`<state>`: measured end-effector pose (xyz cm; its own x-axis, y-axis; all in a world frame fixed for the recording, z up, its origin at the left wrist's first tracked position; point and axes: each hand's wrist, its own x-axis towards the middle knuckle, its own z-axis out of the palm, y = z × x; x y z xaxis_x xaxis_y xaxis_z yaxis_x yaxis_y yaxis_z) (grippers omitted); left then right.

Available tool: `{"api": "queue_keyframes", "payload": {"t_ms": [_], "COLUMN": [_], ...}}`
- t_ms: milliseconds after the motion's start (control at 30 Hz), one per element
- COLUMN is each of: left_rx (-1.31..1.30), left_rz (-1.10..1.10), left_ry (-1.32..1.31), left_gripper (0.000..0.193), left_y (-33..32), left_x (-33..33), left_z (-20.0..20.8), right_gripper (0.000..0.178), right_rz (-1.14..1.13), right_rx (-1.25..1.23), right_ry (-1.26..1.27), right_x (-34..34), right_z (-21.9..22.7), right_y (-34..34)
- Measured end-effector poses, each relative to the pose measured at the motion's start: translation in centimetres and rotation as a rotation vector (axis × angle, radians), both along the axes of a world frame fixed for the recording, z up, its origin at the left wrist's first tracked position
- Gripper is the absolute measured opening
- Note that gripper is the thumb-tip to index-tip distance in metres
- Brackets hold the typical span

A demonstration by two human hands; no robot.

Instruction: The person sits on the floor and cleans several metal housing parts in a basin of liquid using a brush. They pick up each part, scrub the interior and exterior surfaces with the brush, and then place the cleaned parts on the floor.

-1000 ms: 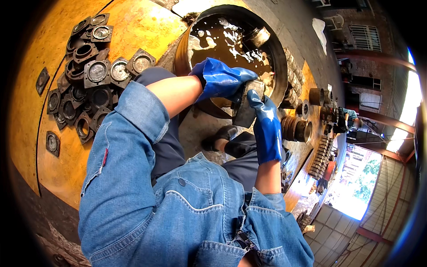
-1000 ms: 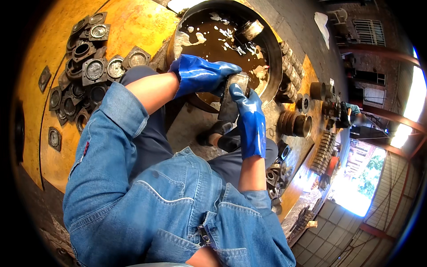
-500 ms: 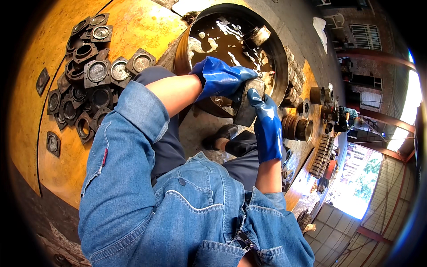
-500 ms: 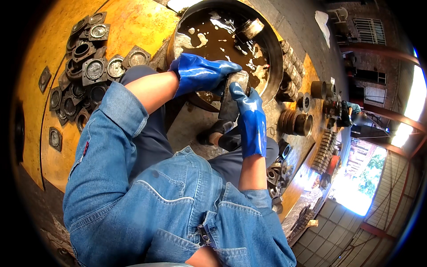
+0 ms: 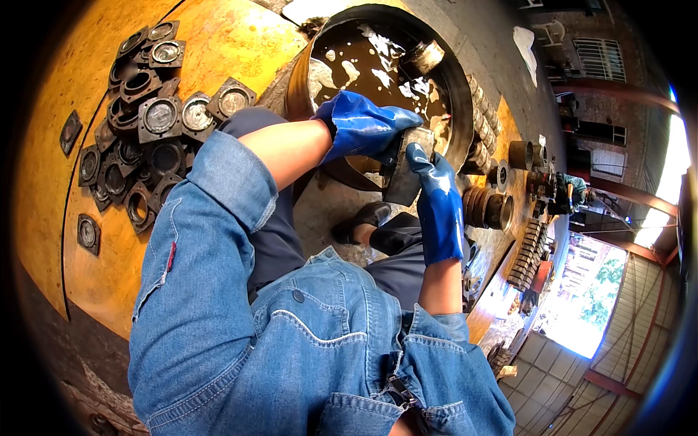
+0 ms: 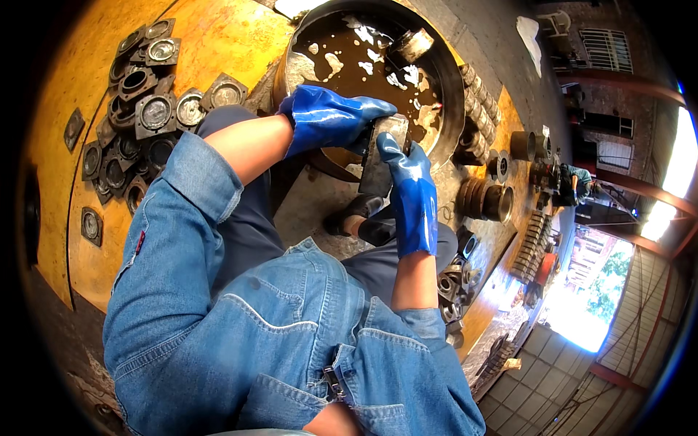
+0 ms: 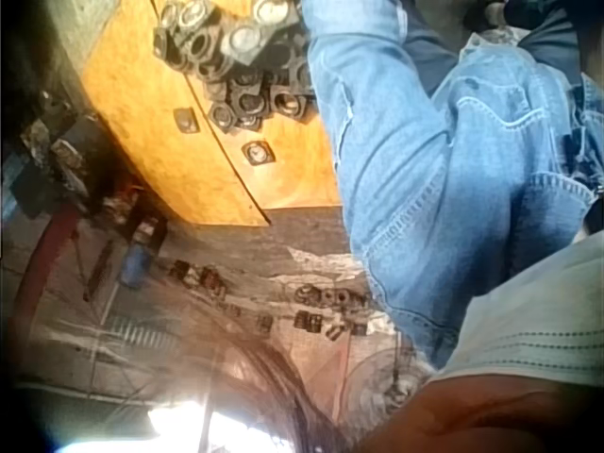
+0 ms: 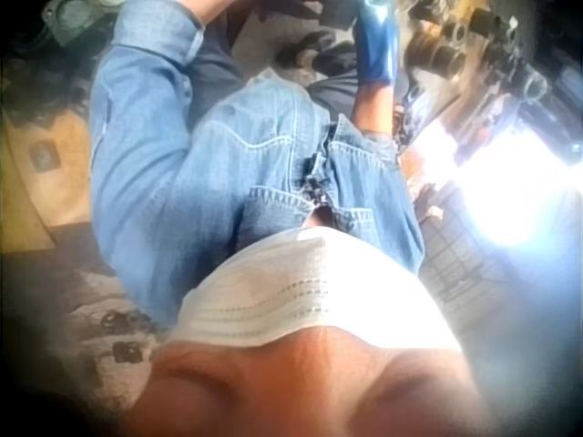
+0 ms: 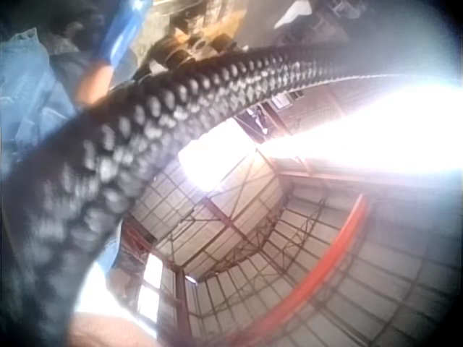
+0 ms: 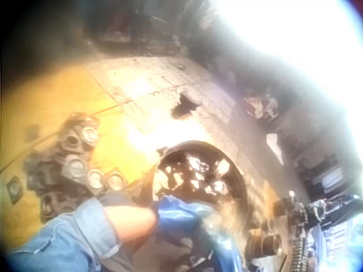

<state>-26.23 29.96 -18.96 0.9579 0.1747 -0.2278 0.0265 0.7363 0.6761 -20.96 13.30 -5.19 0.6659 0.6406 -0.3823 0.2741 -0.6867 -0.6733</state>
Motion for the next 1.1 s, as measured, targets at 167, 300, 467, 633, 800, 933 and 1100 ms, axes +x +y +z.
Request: {"api": "queue_keyframes", "payload": {"t_ms": [167,300,467,633,800,933,1100], "left_rx": [0.026,0.06,-0.004,0.007,-0.079,-0.066,-0.077], "left_rz": [-0.005,-0.007,-0.007,0.008,-0.005,-0.019,0.001], "left_ry": [0.0,-0.004,0.044,0.027,0.066,0.087,0.073], "left_gripper": [0.042,0.043,0.044,0.044,0.044,0.042,0.041], "left_y": [0.0,0.2,0.1,-0.1,-0.1,0.0,0.1], "left_x": [0.2,0.6,1.0,1.3,0.9,1.1,1.7], "left_z": [-0.8,-1.1,-0.8,-1.4,-0.8,-1.0,-1.9], "right_gripper": [0.058,0.058,0.06,0.061,0.064,0.066,0.072], "right_rz": [-0.009,-0.012,0.019,-0.028,-0.02,-0.002,-0.031], "right_rx": [0.099,0.135,0.111,0.133,0.072,0.056,0.072], "right_ry": [0.062,0.115,0.07,-0.038,-0.046,-0.046,-0.035], "right_x": [0.4,0.7,0.2,0.3,0.3,0.1,0.3], "right_z": [-0.9,-1.4,-0.4,-1.2,-0.9,-0.5,-1.2], "right_y": [0.1,0.2,0.4,0.3,0.6,0.9,1.0]}}
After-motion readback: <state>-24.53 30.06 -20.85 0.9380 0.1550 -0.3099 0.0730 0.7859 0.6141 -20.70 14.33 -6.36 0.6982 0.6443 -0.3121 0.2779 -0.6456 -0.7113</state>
